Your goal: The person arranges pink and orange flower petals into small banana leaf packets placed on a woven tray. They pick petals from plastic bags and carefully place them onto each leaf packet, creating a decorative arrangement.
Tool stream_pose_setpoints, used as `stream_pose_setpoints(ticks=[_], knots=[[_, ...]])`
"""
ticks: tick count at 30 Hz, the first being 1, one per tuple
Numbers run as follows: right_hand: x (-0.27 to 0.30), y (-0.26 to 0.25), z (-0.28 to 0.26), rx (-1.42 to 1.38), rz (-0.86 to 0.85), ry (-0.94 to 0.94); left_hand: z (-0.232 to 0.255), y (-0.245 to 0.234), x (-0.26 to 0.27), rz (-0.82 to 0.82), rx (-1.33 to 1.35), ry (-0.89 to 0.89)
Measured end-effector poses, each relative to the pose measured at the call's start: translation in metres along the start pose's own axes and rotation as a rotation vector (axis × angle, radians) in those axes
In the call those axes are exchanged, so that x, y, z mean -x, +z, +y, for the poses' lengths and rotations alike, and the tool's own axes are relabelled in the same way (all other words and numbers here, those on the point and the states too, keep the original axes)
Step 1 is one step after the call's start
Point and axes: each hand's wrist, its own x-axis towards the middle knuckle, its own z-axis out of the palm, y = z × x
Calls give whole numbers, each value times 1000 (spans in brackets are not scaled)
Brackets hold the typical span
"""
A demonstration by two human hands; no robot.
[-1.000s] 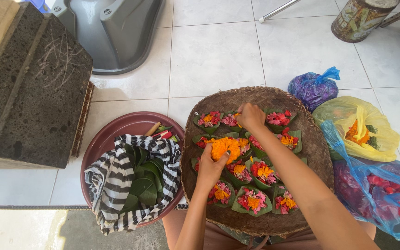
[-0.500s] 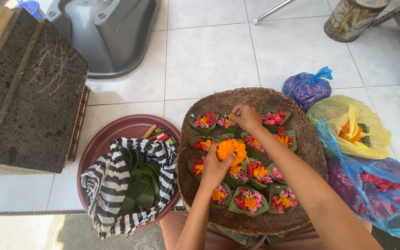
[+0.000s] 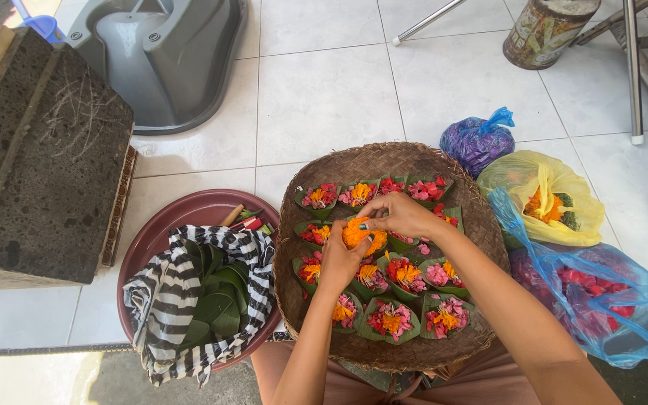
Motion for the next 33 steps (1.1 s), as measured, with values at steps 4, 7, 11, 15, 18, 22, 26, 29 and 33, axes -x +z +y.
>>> stream_pose_setpoints(ticks=[4,7,11,15,18,22,26,29,33], knots=[[-6,3,12,-186,157,160,8,1,1,24,13,-29],[-12,2,30,-376,255,218,9,2,1,51,31,-18],[-25,2,57,-578,354,353,7,7,-3,92,110,89],[-44,-2,91,-797,462,485,6,9,-9,101,88,33],[-59,-22,123,-726,605,470,-1,7,-10,79,60,-51],[-71,-13,139,-117,762,386,-10,7,-13,80,54,-17],[-75,8,126,439,809,380,-9,10,-13,43,76,15],[-78,9,121,614,800,282,-2,9,-10,-15,43,-41],[-70,2,106,575,780,268,1,9,-10,-74,-32,-109]])
